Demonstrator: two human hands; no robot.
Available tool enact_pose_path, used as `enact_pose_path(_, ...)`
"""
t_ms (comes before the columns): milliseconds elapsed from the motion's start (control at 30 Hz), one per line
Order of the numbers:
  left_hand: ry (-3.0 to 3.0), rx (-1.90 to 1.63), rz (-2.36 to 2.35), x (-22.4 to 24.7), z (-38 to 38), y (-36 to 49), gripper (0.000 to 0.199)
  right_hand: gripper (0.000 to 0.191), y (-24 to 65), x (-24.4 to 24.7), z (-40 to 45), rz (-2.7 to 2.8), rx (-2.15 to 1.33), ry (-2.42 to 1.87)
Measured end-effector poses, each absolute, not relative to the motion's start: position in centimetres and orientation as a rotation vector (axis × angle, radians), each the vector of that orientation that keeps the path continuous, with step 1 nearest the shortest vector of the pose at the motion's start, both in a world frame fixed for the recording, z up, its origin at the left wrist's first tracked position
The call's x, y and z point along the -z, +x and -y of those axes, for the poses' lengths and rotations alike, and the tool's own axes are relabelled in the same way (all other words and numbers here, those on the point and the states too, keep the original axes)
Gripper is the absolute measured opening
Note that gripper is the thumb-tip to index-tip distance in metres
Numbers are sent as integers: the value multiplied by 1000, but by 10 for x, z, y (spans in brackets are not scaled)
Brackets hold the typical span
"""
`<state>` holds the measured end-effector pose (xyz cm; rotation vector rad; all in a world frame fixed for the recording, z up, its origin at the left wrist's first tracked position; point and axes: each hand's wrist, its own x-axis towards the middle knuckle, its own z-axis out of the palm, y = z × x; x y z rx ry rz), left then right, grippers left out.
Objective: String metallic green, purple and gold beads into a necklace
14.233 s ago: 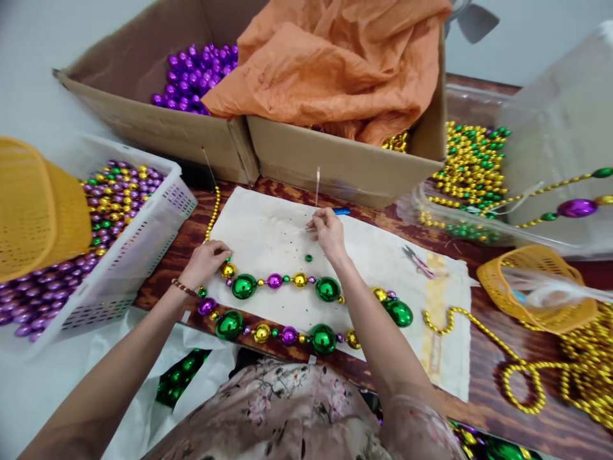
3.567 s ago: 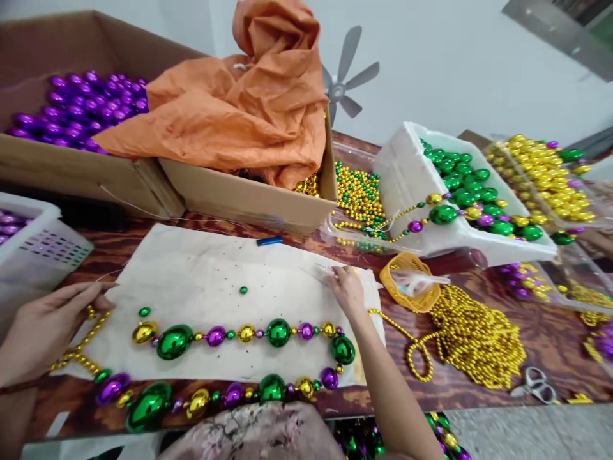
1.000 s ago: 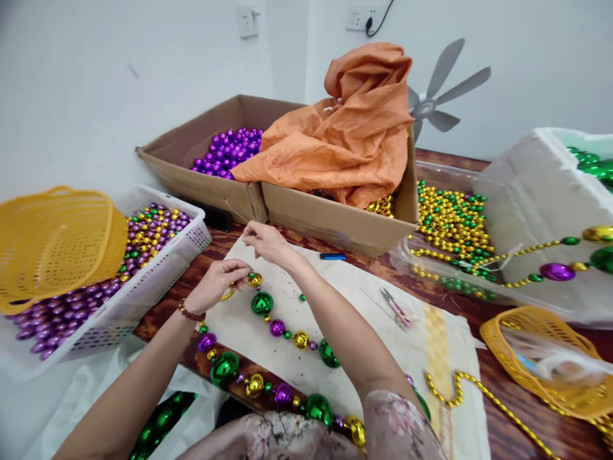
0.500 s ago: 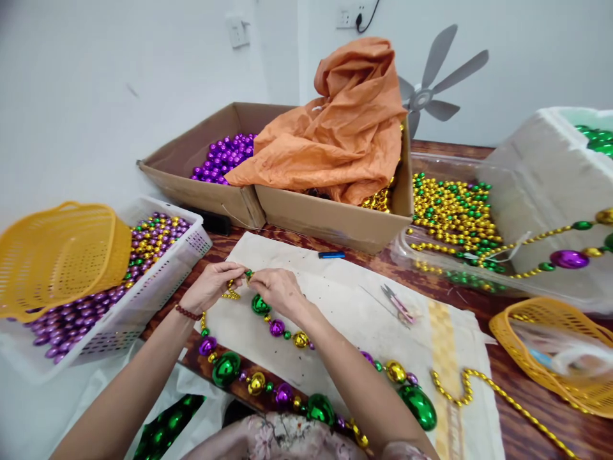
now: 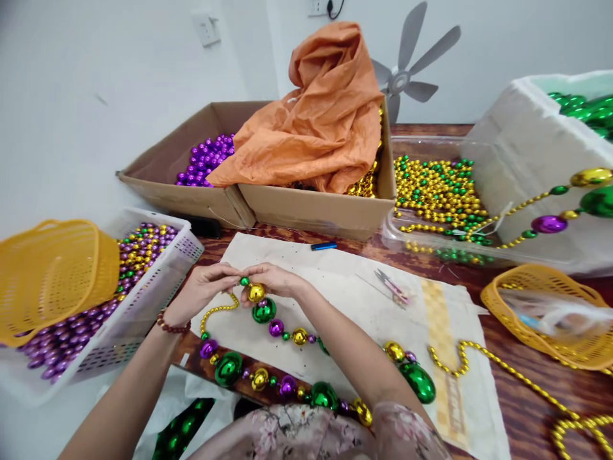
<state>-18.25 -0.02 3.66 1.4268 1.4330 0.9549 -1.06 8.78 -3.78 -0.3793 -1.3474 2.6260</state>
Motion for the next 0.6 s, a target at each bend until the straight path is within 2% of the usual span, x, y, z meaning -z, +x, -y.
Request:
enact_pose_path(67, 1545, -995, -1436, -34, 0, -181, 14, 34, -9, 39, -91, 1305, -2780, -296)
enact_pose_path(167, 1670, -1044, -1405, -29, 0, -178, 14, 34, -8, 38, -97, 1317, -2915, -193)
enact_pose_path(333, 1829, -1062, -1375, -26, 1, -176, 15, 30, -9, 42, -95, 1293, -2891, -268)
enact_pose_path(467, 1820, -1076, -1463, -25, 2, -176, 16, 31, -7, 44, -93, 1392, -2662, -461)
enact_pose_path(600, 1565, -1068, -1617, -21, 1, -177, 14, 15, -1, 37, -94, 1610, -2100, -785)
